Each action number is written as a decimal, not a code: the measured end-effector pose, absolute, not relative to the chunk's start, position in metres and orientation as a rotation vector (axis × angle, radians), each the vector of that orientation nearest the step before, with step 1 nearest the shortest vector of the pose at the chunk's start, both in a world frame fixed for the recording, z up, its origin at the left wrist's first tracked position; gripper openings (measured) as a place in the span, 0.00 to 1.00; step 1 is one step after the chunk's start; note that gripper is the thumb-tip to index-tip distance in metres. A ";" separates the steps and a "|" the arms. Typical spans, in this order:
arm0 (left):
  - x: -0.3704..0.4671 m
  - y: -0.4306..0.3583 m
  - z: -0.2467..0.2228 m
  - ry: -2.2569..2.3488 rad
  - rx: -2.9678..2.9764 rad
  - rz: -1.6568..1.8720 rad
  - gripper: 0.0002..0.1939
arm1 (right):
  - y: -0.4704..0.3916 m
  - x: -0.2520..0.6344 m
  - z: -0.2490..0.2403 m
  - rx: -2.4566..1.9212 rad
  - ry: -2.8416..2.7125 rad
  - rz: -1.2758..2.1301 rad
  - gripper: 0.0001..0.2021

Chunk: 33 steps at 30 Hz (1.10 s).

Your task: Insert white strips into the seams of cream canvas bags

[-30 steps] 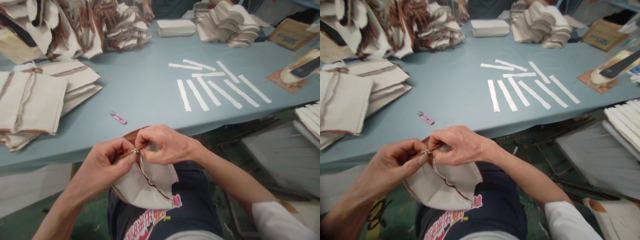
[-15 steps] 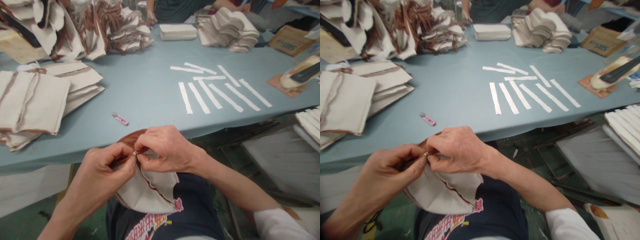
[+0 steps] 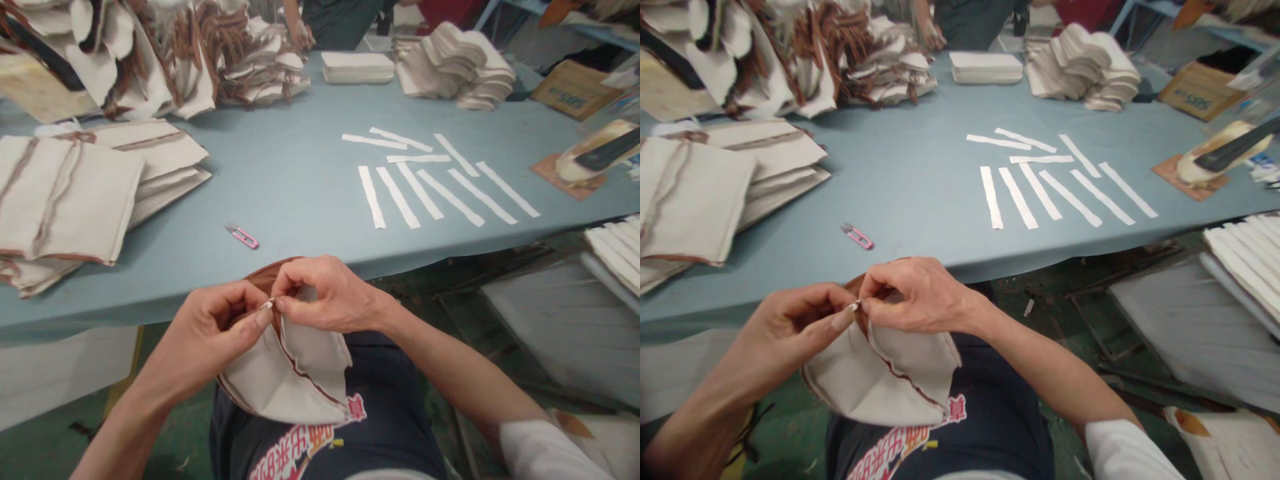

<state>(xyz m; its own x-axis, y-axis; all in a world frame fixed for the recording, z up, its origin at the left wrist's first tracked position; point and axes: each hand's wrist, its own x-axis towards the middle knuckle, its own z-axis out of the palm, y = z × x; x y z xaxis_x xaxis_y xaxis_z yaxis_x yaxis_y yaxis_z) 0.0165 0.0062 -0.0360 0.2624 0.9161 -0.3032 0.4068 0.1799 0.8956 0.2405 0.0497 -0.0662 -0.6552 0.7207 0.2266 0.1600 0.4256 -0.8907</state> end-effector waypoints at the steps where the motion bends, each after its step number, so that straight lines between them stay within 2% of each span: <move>1: 0.016 0.005 -0.035 1.347 1.474 0.581 0.19 | 0.049 0.242 -0.064 -0.728 -2.117 1.166 0.04; 7: 0.017 0.002 -0.027 1.377 1.637 0.610 0.14 | 0.050 0.245 -0.060 -0.678 -2.199 1.082 0.05; 11: 0.017 0.003 -0.026 1.331 1.507 0.624 0.15 | 0.052 0.244 -0.063 -0.650 -2.138 1.191 0.05; 15: 0.015 0.006 -0.029 1.358 1.482 0.577 0.17 | 0.053 0.243 -0.064 -0.659 -2.159 1.150 0.05; 23: 0.011 0.010 -0.019 1.335 1.880 0.446 0.17 | 0.051 0.246 -0.058 -0.655 -2.272 1.109 0.03; 25: 0.012 0.011 -0.015 1.308 1.972 0.448 0.17 | 0.049 0.245 -0.054 -0.715 -2.304 1.098 0.06; 27: 0.014 0.011 -0.014 1.277 2.037 0.481 0.16 | 0.050 0.242 -0.048 -0.789 -2.359 1.077 0.07; 33: 0.011 0.006 -0.017 1.294 2.298 0.738 0.14 | 0.059 0.229 -0.029 -0.769 -2.540 0.976 0.04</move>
